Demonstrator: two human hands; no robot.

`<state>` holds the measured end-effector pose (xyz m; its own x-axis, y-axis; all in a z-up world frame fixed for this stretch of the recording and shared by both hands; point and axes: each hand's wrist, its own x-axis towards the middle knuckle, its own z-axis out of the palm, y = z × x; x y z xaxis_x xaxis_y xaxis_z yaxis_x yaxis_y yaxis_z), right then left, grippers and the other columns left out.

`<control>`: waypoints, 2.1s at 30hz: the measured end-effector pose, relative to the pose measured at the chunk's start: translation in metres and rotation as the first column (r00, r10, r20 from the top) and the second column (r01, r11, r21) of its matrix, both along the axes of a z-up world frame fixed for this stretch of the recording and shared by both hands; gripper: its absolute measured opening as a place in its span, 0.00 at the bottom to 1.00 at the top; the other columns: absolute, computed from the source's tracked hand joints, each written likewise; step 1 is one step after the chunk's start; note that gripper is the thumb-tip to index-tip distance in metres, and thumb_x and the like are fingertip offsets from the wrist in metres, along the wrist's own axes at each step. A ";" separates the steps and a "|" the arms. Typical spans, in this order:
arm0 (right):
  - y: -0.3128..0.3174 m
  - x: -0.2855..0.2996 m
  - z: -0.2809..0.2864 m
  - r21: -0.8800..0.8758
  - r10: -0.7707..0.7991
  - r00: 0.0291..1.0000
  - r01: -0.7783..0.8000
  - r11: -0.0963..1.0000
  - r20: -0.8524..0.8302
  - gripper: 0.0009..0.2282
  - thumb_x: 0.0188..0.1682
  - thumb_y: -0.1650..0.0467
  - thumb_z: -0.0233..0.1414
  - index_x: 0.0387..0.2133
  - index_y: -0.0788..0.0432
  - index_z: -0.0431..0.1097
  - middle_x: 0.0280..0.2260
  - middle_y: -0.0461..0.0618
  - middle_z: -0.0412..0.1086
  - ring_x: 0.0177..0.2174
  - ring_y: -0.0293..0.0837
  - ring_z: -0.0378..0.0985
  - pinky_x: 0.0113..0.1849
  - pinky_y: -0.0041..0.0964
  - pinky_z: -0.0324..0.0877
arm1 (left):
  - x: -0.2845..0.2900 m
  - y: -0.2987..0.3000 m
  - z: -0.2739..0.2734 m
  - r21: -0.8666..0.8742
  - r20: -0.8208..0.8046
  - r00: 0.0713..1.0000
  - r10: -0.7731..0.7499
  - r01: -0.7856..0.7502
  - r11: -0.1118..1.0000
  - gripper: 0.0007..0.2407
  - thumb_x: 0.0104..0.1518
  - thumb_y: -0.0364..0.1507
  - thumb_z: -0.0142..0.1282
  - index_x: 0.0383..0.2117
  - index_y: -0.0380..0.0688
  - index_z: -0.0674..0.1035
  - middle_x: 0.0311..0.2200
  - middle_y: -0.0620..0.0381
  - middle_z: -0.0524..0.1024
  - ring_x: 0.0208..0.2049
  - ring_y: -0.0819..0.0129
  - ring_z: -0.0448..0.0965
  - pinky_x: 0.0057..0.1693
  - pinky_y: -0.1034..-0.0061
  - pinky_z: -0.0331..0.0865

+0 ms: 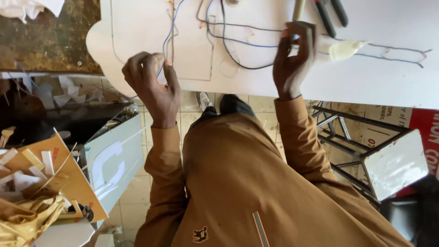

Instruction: Soldering electrical wires onto a sign board using a soldering iron.

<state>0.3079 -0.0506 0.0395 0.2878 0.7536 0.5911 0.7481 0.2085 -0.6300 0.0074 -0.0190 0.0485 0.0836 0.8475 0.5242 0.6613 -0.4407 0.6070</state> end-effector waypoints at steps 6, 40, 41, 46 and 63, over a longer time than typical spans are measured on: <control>-0.001 0.068 -0.040 -0.124 -0.258 0.950 0.281 0.951 0.173 0.17 0.61 0.60 0.60 0.54 0.53 0.65 0.43 0.49 0.73 0.39 0.50 0.74 0.39 0.48 0.71 | 0.073 -0.019 -0.010 -0.061 0.011 0.979 -0.204 0.205 0.977 0.07 0.72 0.28 0.58 0.48 0.37 0.81 0.48 0.43 0.75 0.47 0.44 0.72 0.54 0.52 0.66; -0.024 0.047 -0.008 0.235 0.597 0.713 -0.550 0.802 -0.369 0.11 0.55 0.84 0.67 0.44 0.75 0.73 0.37 0.67 0.68 0.36 0.59 0.81 0.34 0.50 0.79 | -0.040 -0.031 -0.049 -0.311 0.786 0.580 0.213 0.073 0.948 0.03 0.69 0.23 0.62 0.37 0.42 0.79 0.24 0.53 0.79 0.29 0.68 0.85 0.43 0.77 0.78; -0.023 0.036 0.001 0.226 0.584 0.721 -0.540 0.811 -0.372 0.11 0.55 0.84 0.67 0.44 0.75 0.73 0.37 0.67 0.68 0.36 0.59 0.81 0.34 0.50 0.79 | -0.036 -0.027 -0.056 -0.319 0.786 0.581 0.213 0.085 0.944 0.03 0.69 0.23 0.62 0.37 0.42 0.79 0.24 0.53 0.79 0.29 0.68 0.85 0.43 0.77 0.78; -0.016 -0.026 0.018 0.403 0.658 0.568 -0.521 0.752 -0.494 0.24 0.69 0.60 0.50 0.69 0.67 0.63 0.36 0.69 0.73 0.41 0.62 0.85 0.46 0.50 0.80 | -0.018 -0.022 -0.054 -0.265 0.529 0.789 0.313 -0.197 0.944 0.03 0.63 0.24 0.63 0.32 0.46 0.82 0.23 0.61 0.73 0.27 0.77 0.72 0.38 0.77 0.70; -0.041 -0.079 -0.022 0.161 0.552 0.766 -0.530 0.832 -0.330 0.12 0.56 0.71 0.66 0.43 0.74 0.84 0.34 0.68 0.77 0.33 0.60 0.85 0.38 0.49 0.78 | -0.011 -0.008 -0.055 -0.084 0.292 0.904 0.312 -0.300 0.950 0.07 0.59 0.22 0.64 0.28 0.51 0.79 0.22 0.66 0.67 0.23 0.72 0.74 0.36 0.77 0.76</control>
<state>0.2293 -0.0920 0.0176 0.0356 0.8164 0.5764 0.2331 0.5541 -0.7992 -0.0040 -0.0270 -0.0061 -0.3382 0.8249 0.4529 0.5461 -0.2199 0.8084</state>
